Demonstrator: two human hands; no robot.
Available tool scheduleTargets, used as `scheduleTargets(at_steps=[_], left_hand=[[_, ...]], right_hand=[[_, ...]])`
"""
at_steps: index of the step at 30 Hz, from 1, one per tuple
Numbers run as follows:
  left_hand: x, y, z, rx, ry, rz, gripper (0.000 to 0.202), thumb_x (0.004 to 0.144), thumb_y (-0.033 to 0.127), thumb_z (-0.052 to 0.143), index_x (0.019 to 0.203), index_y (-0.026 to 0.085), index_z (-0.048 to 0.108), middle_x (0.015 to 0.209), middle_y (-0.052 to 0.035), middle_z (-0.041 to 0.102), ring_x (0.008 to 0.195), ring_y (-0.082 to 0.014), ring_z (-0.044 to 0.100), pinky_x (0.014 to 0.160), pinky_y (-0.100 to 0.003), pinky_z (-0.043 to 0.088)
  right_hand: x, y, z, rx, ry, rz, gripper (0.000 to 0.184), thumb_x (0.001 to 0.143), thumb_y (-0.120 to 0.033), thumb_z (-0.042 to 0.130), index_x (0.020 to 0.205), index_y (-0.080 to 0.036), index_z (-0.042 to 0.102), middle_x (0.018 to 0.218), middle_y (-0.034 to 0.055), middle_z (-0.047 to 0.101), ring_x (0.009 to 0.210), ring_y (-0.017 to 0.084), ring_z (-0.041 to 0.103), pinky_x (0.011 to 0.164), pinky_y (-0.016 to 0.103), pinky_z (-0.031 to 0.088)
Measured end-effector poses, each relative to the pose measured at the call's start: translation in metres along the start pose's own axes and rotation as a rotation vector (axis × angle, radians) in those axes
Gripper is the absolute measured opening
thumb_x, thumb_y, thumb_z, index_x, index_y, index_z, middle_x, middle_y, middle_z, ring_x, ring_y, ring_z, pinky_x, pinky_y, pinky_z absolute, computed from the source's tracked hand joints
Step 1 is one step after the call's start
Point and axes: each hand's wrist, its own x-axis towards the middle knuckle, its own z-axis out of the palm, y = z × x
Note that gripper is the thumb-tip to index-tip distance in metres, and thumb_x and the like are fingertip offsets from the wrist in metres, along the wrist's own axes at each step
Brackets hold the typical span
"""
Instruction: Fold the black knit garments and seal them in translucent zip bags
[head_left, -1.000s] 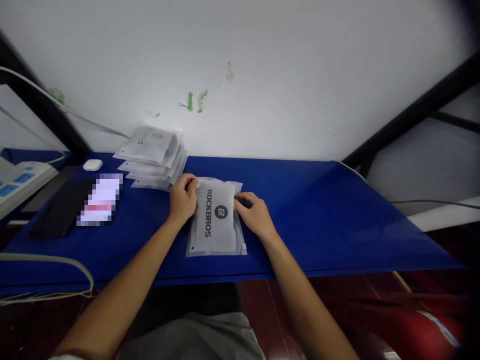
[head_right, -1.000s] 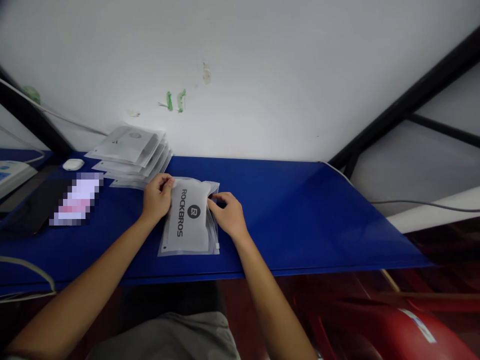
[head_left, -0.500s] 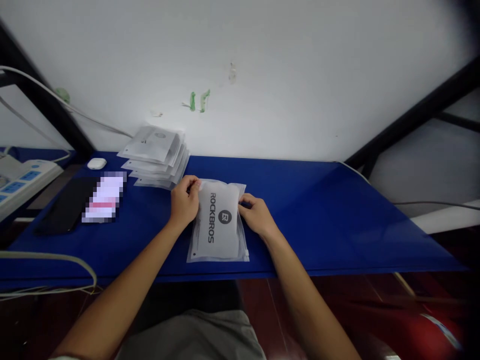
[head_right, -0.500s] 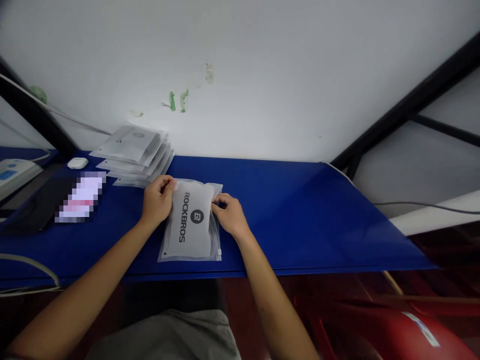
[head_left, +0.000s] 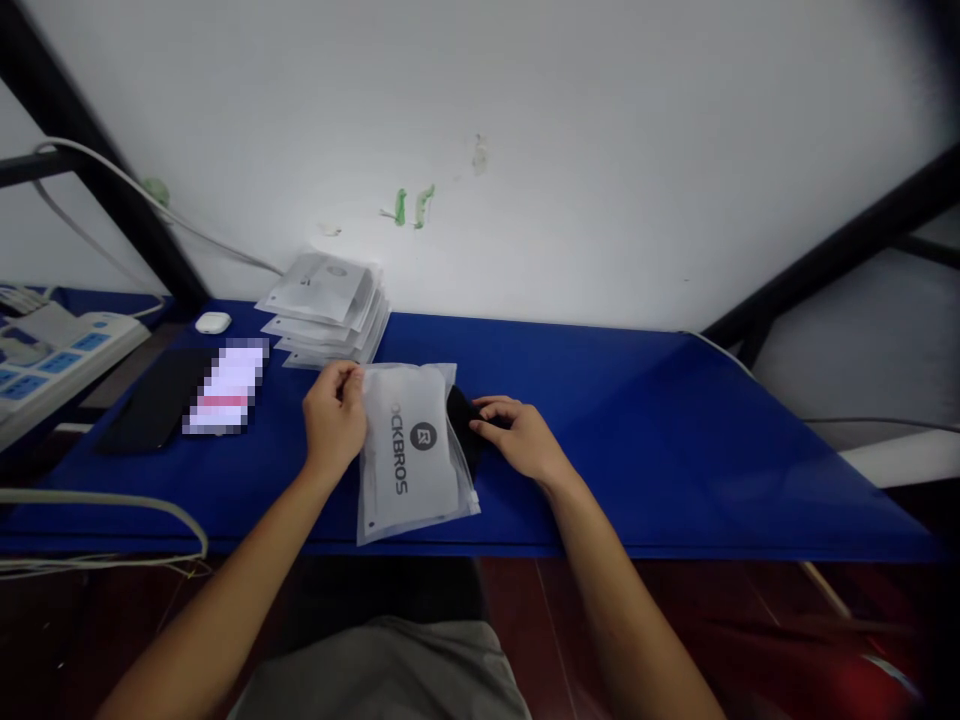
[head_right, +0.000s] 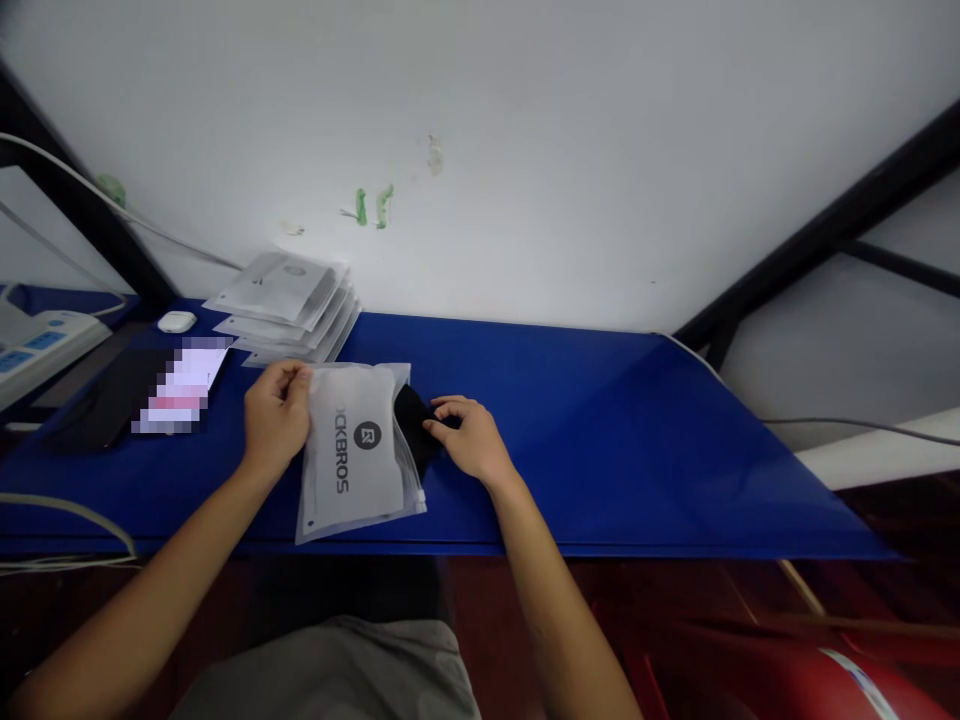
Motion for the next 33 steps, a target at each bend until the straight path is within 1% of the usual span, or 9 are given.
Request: scheduleTargets(at_steps=[9,11,15,22,25,28,30,31,33], left_hand=[[0.021,-0.038,-0.059,0.217,0.161,-0.109,0.015,0.082,0.031,0.048,0.083,0.021,0.059,0.073,-0.0007,0.062,0.071,-0.0185,0.059,0.066,-0.029,0.044],[0.029,-0.045,-0.071,0.313,0.127,-0.146,0.015,0.082,0.029,0.048,0.082,0.021,0.061,0.073,-0.0014,0.062,0.070,-0.0196,0.058,0.065,-0.030,0.043],[0.045,-0.055,-0.090,0.459,-0.021,-0.234,0.013,0.079,0.026,0.052,0.078,0.021,0.064,0.066,-0.0020,0.060,0.068,-0.0225,0.058,0.065,-0.031,0.041],[0.075,-0.059,-0.105,0.671,-0.171,-0.263,0.013,0.080,0.015,0.052,0.076,0.021,0.064,0.065,0.0001,0.059,0.077,-0.0221,0.058,0.076,-0.031,0.041],[0.079,-0.050,-0.108,0.772,-0.156,-0.260,0.013,0.084,0.019,0.051,0.086,0.019,0.064,0.074,-0.0021,0.060,0.084,-0.0244,0.057,0.079,-0.035,0.043],[0.067,-0.028,-0.100,0.918,-0.018,-0.188,0.020,0.085,0.027,0.054,0.100,0.016,0.062,0.096,-0.0101,0.062,0.097,-0.0338,0.056,0.079,-0.046,0.046],[0.045,-0.008,-0.084,0.891,0.008,-0.027,0.027,0.087,0.035,0.051,0.105,0.017,0.061,0.103,-0.0141,0.061,0.102,-0.0377,0.054,0.077,-0.049,0.047],[0.032,0.001,-0.073,0.843,0.005,0.070,0.027,0.087,0.034,0.050,0.105,0.018,0.061,0.103,-0.0139,0.062,0.102,-0.0365,0.055,0.078,-0.048,0.048],[0.001,0.019,-0.047,0.706,-0.145,0.296,0.026,0.089,0.033,0.047,0.106,0.021,0.061,0.103,-0.0113,0.063,0.100,-0.0312,0.057,0.081,-0.043,0.048]], right_hand=[[0.004,0.004,-0.007,-0.079,0.064,0.021,0.020,0.073,-0.028,0.063,0.056,-0.021,0.057,0.107,0.0079,0.070,0.098,0.025,0.064,0.093,0.044,0.044],[0.006,0.006,-0.010,-0.122,0.098,0.015,0.018,0.073,-0.029,0.063,0.057,-0.022,0.057,0.106,0.0074,0.070,0.099,0.026,0.064,0.094,0.045,0.043],[0.009,0.015,-0.019,-0.200,0.174,0.003,0.010,0.072,-0.030,0.064,0.065,-0.023,0.061,0.103,0.0069,0.071,0.100,0.027,0.064,0.092,0.047,0.045],[0.007,0.019,-0.015,-0.240,0.242,-0.045,0.008,0.075,-0.032,0.063,0.075,-0.024,0.066,0.091,0.0057,0.072,0.091,0.025,0.065,0.083,0.043,0.049],[0.005,0.016,-0.008,-0.251,0.253,-0.083,0.009,0.077,-0.031,0.062,0.075,-0.023,0.066,0.092,0.0068,0.072,0.091,0.025,0.065,0.084,0.042,0.048],[0.002,0.012,-0.002,-0.274,0.282,-0.118,0.012,0.080,-0.032,0.060,0.078,-0.022,0.066,0.092,0.0079,0.072,0.090,0.025,0.064,0.084,0.042,0.048],[-0.001,0.007,0.000,-0.286,0.336,-0.154,0.016,0.084,-0.033,0.056,0.084,-0.022,0.067,0.093,0.0088,0.071,0.091,0.025,0.063,0.085,0.043,0.048],[-0.002,0.005,0.001,-0.289,0.371,-0.181,0.018,0.085,-0.033,0.054,0.087,-0.021,0.067,0.095,0.0093,0.071,0.093,0.025,0.062,0.086,0.043,0.048],[-0.005,0.001,0.001,-0.292,0.420,-0.252,0.021,0.088,-0.032,0.051,0.092,-0.021,0.068,0.101,0.0100,0.070,0.099,0.025,0.061,0.090,0.043,0.046]])
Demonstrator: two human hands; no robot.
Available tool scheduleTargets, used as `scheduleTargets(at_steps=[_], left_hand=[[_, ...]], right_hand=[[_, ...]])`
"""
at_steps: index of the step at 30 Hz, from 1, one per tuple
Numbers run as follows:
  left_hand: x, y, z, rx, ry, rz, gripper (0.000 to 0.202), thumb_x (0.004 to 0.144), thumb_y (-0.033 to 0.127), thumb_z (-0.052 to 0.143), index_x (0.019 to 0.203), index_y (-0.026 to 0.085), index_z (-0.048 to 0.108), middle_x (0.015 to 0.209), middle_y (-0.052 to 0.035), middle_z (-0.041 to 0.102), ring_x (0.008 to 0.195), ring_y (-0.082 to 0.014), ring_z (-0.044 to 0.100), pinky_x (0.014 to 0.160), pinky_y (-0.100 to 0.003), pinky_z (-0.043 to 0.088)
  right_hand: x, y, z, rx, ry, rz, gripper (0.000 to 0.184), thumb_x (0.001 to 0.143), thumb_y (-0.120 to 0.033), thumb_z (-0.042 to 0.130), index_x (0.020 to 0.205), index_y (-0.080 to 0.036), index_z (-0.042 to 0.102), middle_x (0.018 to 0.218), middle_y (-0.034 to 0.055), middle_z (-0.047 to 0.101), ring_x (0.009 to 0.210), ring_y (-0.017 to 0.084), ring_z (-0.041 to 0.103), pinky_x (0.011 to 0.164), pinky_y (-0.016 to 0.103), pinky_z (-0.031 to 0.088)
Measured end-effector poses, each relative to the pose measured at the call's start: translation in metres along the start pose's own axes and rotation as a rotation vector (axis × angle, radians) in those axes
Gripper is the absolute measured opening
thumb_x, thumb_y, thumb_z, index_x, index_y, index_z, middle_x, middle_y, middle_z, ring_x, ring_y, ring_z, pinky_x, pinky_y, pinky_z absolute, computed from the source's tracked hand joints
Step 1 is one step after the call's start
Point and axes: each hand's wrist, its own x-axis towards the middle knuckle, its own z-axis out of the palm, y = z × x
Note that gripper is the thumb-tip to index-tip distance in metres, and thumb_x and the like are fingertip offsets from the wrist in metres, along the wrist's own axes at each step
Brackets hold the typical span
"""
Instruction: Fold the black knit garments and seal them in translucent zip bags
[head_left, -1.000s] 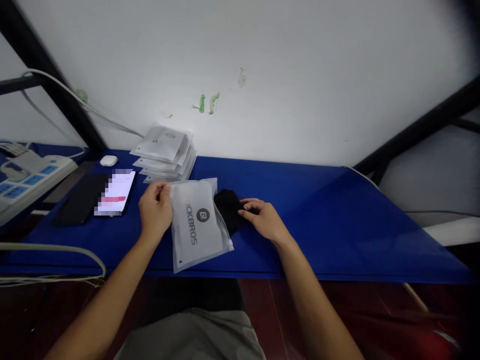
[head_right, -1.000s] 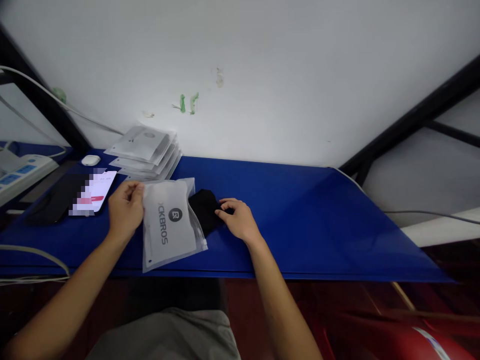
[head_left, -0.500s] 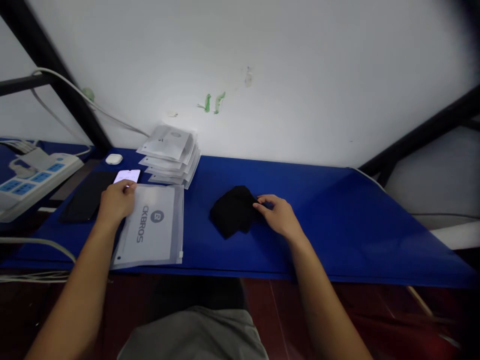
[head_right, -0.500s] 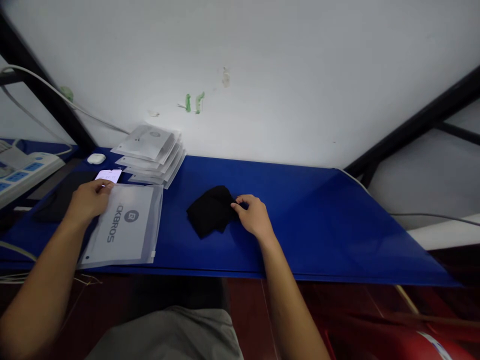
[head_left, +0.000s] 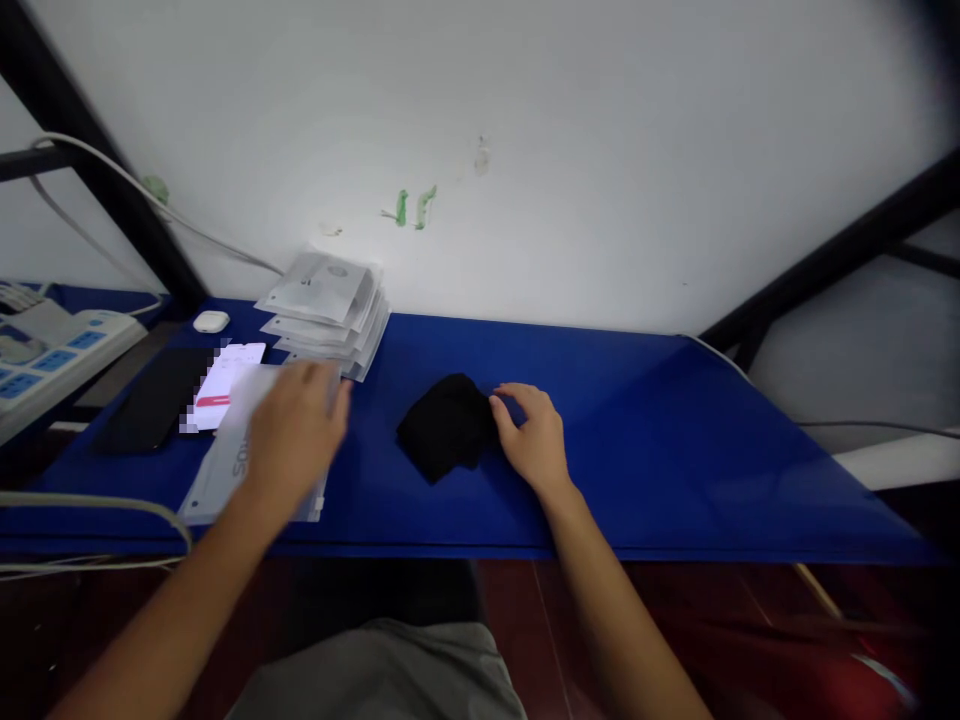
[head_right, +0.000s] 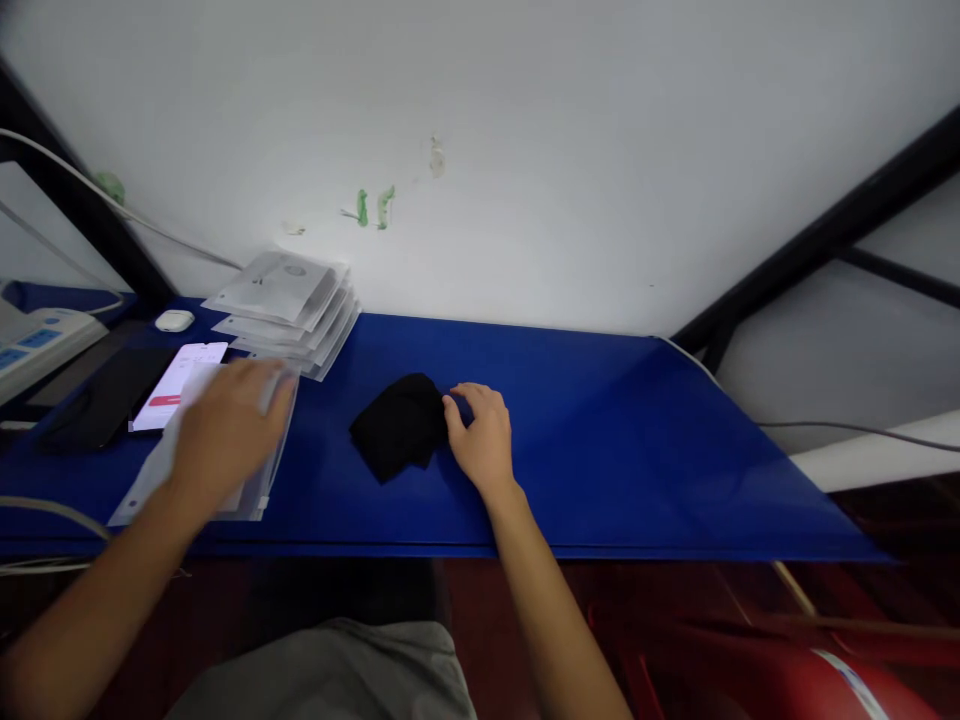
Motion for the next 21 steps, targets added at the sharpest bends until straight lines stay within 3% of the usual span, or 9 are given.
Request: scheduleTargets(at_steps=[3,7,12,16,21], left_hand=[[-0.027,0.048,0.019,-0.115,-0.173,0.285,0.029,0.090,0.033,0.048,0.115,0.022,0.059,0.112,-0.0103,0.063,0.104,-0.0275,0.057,0.085,-0.039,0.048],[-0.038,0.075,0.040,-0.088,-0.316,0.387,0.047,0.086,0.041,0.056,0.125,0.015,0.052,0.125,-0.0158,0.057,0.112,-0.0322,0.054,0.086,-0.044,0.049],[-0.029,0.065,0.055,-0.085,-0.317,0.394,0.035,0.090,0.027,0.051,0.122,0.013,0.054,0.126,-0.0144,0.058,0.117,-0.0292,0.052,0.093,-0.043,0.048],[-0.029,0.053,0.063,-0.119,-0.270,0.399,0.040,0.090,0.024,0.051,0.128,0.011,0.051,0.134,-0.0150,0.054,0.128,-0.0305,0.044,0.103,-0.046,0.042],[-0.031,0.046,0.067,-0.151,-0.197,0.359,0.040,0.088,0.028,0.055,0.125,0.013,0.053,0.131,-0.0164,0.053,0.120,-0.0327,0.048,0.096,-0.050,0.047]], right_hand=[[-0.003,-0.004,-0.001,0.013,-0.027,-0.086,0.021,0.089,-0.031,0.050,0.092,-0.022,0.070,0.102,0.0088,0.071,0.101,0.023,0.061,0.092,0.041,0.045],[-0.006,-0.003,0.002,-0.003,-0.129,-0.113,0.023,0.090,-0.030,0.050,0.090,-0.023,0.071,0.098,0.0077,0.072,0.097,0.024,0.062,0.088,0.041,0.047],[-0.008,-0.004,0.002,-0.006,-0.129,-0.129,0.023,0.090,-0.034,0.052,0.088,-0.020,0.070,0.093,0.0082,0.071,0.090,0.024,0.061,0.083,0.041,0.047],[-0.008,-0.008,-0.001,-0.029,-0.181,-0.172,0.024,0.088,-0.041,0.058,0.091,-0.020,0.069,0.091,0.0065,0.068,0.088,0.022,0.059,0.082,0.039,0.045],[-0.010,-0.012,-0.005,-0.069,-0.273,-0.248,0.033,0.079,-0.047,0.068,0.097,-0.019,0.068,0.093,0.0069,0.065,0.090,0.023,0.057,0.080,0.039,0.043]])
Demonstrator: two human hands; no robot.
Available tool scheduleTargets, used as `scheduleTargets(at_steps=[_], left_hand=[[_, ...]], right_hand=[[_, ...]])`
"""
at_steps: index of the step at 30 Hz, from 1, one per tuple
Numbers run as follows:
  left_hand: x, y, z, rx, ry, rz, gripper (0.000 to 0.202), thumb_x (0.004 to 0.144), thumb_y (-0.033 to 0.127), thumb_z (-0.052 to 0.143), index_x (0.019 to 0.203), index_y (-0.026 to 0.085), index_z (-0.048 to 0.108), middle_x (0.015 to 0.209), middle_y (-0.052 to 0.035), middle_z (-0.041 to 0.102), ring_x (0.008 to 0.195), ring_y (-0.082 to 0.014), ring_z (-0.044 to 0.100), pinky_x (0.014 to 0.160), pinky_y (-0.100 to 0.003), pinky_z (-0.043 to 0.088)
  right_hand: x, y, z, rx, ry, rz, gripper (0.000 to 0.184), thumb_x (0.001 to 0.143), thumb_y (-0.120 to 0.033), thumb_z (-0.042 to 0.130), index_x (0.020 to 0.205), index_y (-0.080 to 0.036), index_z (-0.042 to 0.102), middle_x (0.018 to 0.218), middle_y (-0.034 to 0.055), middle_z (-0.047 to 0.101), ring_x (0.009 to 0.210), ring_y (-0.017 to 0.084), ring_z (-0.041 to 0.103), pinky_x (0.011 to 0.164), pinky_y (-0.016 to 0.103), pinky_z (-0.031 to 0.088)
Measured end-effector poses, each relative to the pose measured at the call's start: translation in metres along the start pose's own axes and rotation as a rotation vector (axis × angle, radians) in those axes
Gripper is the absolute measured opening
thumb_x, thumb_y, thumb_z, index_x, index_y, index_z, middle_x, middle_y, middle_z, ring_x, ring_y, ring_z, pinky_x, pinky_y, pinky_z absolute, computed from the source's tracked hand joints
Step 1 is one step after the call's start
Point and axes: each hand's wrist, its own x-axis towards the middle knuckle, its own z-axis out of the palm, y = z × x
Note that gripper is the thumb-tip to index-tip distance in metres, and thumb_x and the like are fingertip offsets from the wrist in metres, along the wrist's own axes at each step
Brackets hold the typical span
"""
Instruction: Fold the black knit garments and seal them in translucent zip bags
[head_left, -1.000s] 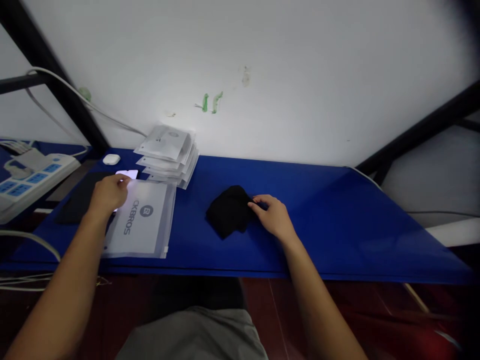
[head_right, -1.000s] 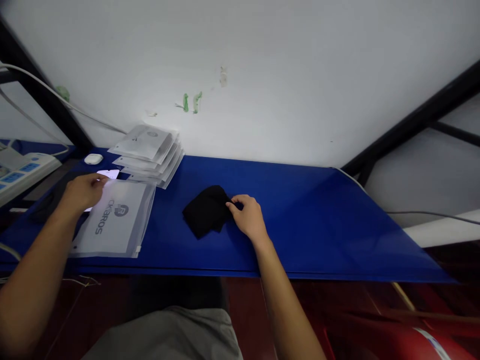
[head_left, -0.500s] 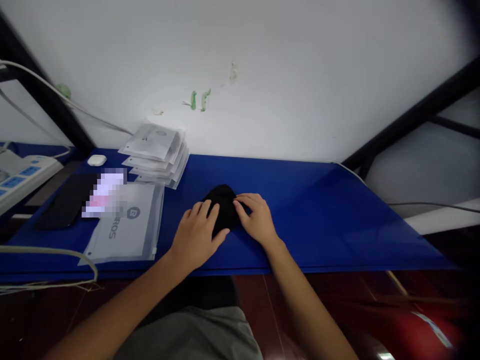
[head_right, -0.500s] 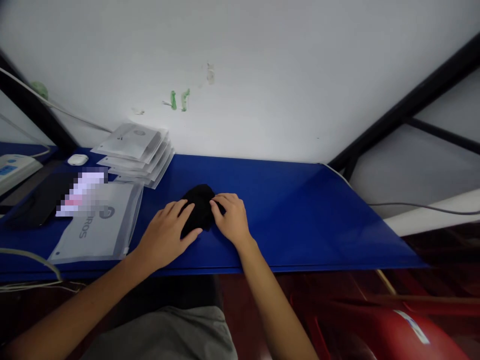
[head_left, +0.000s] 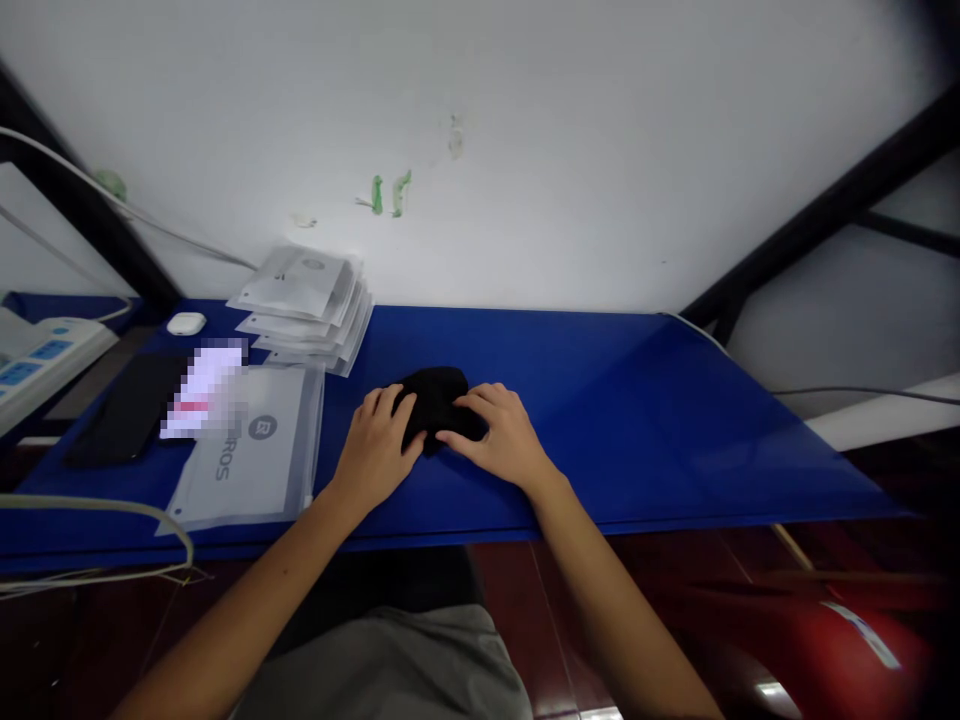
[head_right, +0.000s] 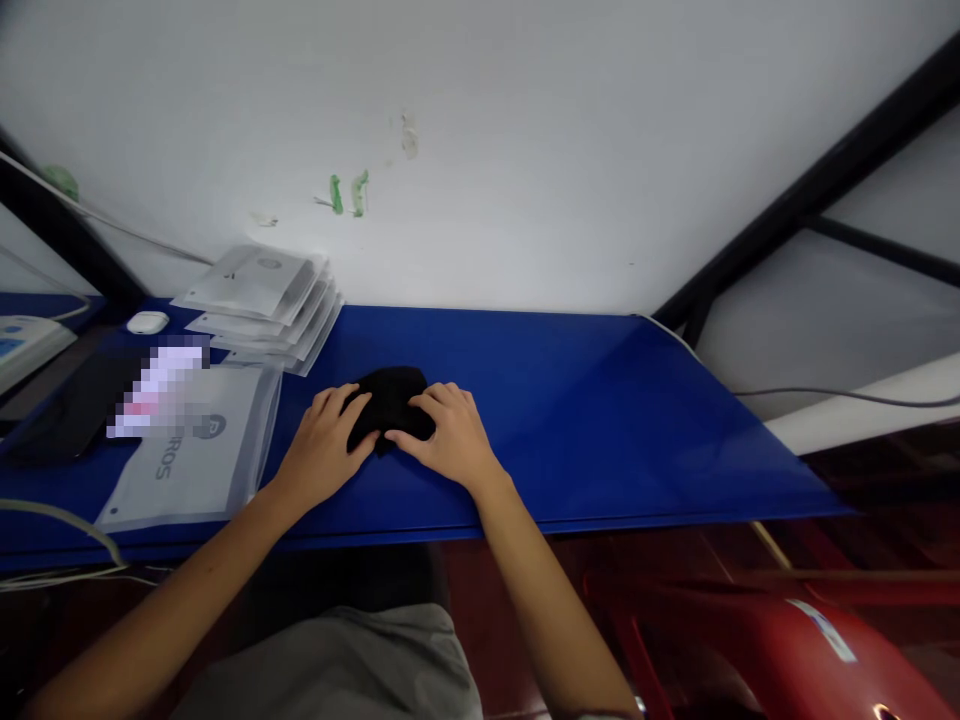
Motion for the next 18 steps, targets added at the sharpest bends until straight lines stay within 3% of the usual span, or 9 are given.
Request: scheduleTargets(at_steps=[3,6,14,18], left_hand=[[0.001,-0.003,0.000,-0.041,0.022,-0.001,0.033,0.089,0.022,0.052,0.121,0.012,0.056,0.124,-0.0144,0.057,0.116,-0.0293,0.050,0.096,-0.045,0.048],[0.001,-0.003,-0.003,-0.041,0.008,-0.002,0.032,0.088,0.018,0.051,0.120,0.011,0.057,0.123,-0.0136,0.059,0.115,-0.0277,0.052,0.097,-0.041,0.049],[0.001,0.014,-0.011,0.039,0.026,-0.107,0.045,0.088,0.048,0.053,0.114,0.012,0.060,0.121,-0.0158,0.061,0.110,-0.0306,0.056,0.085,-0.043,0.051],[0.004,0.017,-0.016,0.063,0.015,-0.154,0.028,0.091,0.035,0.050,0.106,0.015,0.063,0.109,-0.0112,0.066,0.100,-0.0269,0.059,0.081,-0.040,0.051]], right_hand=[[0.001,0.000,0.000,-0.024,-0.023,-0.012,0.020,0.080,-0.029,0.064,0.097,-0.019,0.068,0.094,0.0067,0.066,0.088,0.022,0.056,0.079,0.038,0.043],[0.002,0.001,0.000,-0.039,-0.017,-0.004,0.018,0.081,-0.017,0.057,0.094,-0.019,0.069,0.094,0.0064,0.068,0.087,0.022,0.055,0.078,0.037,0.043],[0.003,-0.009,-0.011,0.065,0.018,-0.010,0.016,0.088,-0.020,0.052,0.089,-0.019,0.068,0.090,0.0059,0.070,0.082,0.021,0.057,0.075,0.037,0.044],[0.003,-0.016,-0.019,0.111,0.032,-0.017,0.016,0.089,-0.021,0.052,0.089,-0.020,0.068,0.089,0.0052,0.070,0.082,0.020,0.058,0.076,0.036,0.045]])
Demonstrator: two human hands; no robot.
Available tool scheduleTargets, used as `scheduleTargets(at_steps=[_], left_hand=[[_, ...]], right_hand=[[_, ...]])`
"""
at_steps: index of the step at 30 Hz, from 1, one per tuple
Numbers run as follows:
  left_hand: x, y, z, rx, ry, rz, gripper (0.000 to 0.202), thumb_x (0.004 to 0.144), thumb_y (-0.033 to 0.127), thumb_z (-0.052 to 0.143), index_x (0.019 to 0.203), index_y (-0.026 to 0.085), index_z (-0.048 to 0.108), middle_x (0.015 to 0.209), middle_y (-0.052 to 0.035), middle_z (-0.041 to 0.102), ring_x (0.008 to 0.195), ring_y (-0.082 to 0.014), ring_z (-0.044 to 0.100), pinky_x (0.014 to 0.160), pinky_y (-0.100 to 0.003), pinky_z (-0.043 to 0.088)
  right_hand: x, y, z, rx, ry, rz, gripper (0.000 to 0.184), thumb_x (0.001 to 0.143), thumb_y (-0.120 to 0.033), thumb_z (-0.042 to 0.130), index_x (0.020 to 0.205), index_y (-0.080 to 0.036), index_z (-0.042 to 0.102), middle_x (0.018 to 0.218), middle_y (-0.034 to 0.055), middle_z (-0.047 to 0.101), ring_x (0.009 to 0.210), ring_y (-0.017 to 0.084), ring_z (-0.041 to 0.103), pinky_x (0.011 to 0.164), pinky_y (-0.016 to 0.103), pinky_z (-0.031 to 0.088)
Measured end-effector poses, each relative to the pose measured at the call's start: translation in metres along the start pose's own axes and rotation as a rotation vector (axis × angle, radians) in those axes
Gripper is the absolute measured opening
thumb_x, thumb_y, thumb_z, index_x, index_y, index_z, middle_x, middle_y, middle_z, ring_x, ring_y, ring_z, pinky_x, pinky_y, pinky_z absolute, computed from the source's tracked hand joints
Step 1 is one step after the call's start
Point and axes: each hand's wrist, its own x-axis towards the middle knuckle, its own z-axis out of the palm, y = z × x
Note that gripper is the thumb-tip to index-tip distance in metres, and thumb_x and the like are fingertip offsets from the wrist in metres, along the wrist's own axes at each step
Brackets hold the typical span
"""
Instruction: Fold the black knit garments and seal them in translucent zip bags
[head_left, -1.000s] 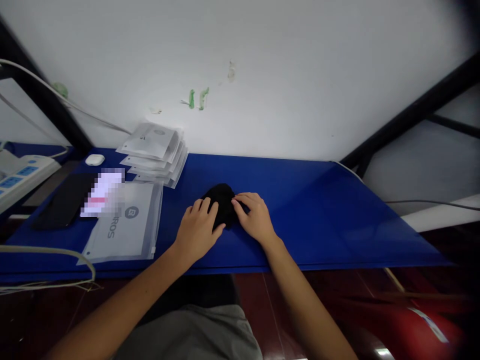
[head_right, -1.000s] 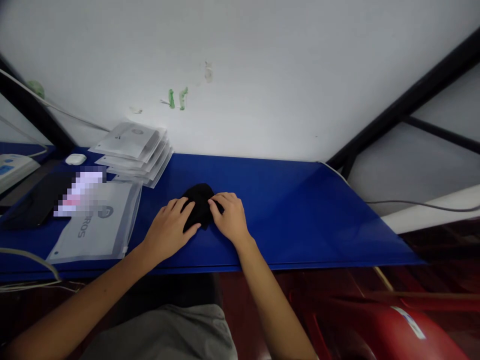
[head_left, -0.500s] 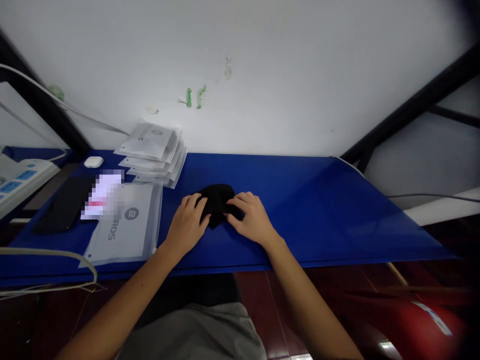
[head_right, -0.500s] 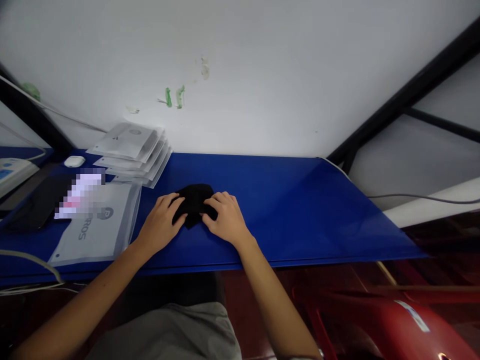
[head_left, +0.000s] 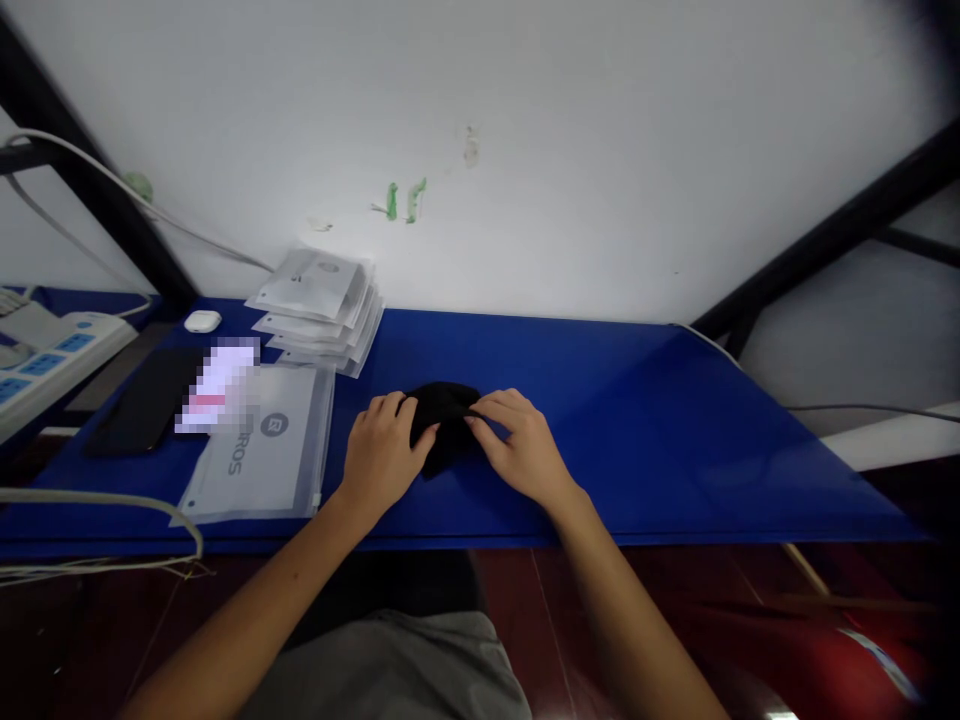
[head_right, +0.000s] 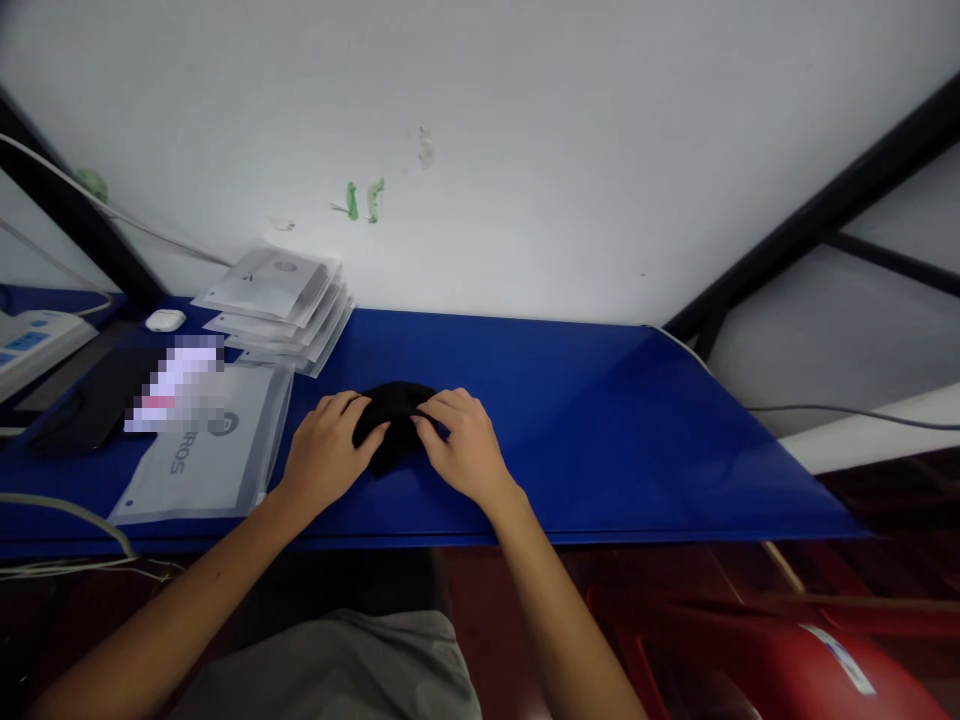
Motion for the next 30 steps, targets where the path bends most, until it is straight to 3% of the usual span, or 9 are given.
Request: scheduleTargets(at_steps=[4,10,16,19,22,24,30], left_hand=[[0.003,-0.003,-0.007,0.029,-0.047,-0.047,0.023,0.087,0.018,0.052,0.107,0.016,0.063,0.106,-0.0081,0.066,0.096,-0.0253,0.061,0.077,-0.037,0.051],[0.004,-0.015,-0.020,0.011,-0.103,-0.120,0.031,0.085,0.011,0.052,0.114,0.016,0.060,0.109,-0.0073,0.066,0.098,-0.0243,0.062,0.077,-0.035,0.052],[0.003,-0.022,-0.027,-0.028,-0.205,-0.130,0.036,0.088,0.016,0.050,0.123,0.016,0.054,0.113,-0.0081,0.064,0.099,-0.0245,0.062,0.079,-0.036,0.052],[0.000,-0.018,-0.028,-0.060,-0.261,-0.094,0.044,0.087,0.026,0.056,0.128,0.015,0.050,0.121,-0.0111,0.060,0.104,-0.0276,0.060,0.081,-0.039,0.053],[-0.003,-0.008,-0.024,-0.101,-0.196,-0.064,0.054,0.082,0.042,0.062,0.128,0.015,0.050,0.129,-0.0132,0.055,0.111,-0.0307,0.057,0.086,-0.043,0.052],[-0.005,0.000,-0.021,-0.129,-0.100,-0.033,0.050,0.082,0.045,0.063,0.122,0.016,0.055,0.127,-0.0122,0.057,0.111,-0.0296,0.057,0.089,-0.043,0.051],[0.000,0.018,-0.021,-0.136,0.128,0.032,0.021,0.091,0.032,0.052,0.097,0.018,0.067,0.102,-0.0068,0.069,0.093,-0.0221,0.063,0.082,-0.035,0.051]], right_hand=[[0.000,-0.004,-0.008,0.019,-0.009,0.017,0.017,0.090,-0.022,0.051,0.087,-0.021,0.068,0.087,0.0042,0.071,0.079,0.019,0.058,0.075,0.036,0.045],[-0.002,-0.001,-0.018,-0.096,-0.055,0.056,0.017,0.089,-0.018,0.049,0.088,-0.020,0.066,0.088,0.0048,0.070,0.080,0.020,0.058,0.074,0.036,0.043],[-0.005,0.004,-0.017,-0.380,-0.089,0.146,0.017,0.082,-0.014,0.050,0.089,-0.020,0.064,0.087,0.0053,0.070,0.082,0.023,0.059,0.071,0.036,0.041],[-0.006,0.007,-0.013,-0.453,-0.124,0.190,0.019,0.080,-0.012,0.050,0.090,-0.020,0.064,0.085,0.0062,0.070,0.084,0.025,0.060,0.070,0.037,0.041],[-0.007,0.007,-0.012,-0.437,-0.150,0.186,0.021,0.079,-0.012,0.049,0.089,-0.021,0.064,0.083,0.0058,0.070,0.081,0.025,0.060,0.069,0.037,0.042],[-0.007,0.004,-0.015,-0.385,-0.126,0.169,0.023,0.080,-0.012,0.047,0.091,-0.022,0.065,0.082,0.0052,0.070,0.077,0.023,0.061,0.068,0.036,0.043],[0.001,-0.019,-0.035,-0.263,-0.052,0.072,0.027,0.084,-0.013,0.044,0.098,-0.022,0.066,0.087,0.0059,0.070,0.081,0.023,0.060,0.071,0.036,0.044]])
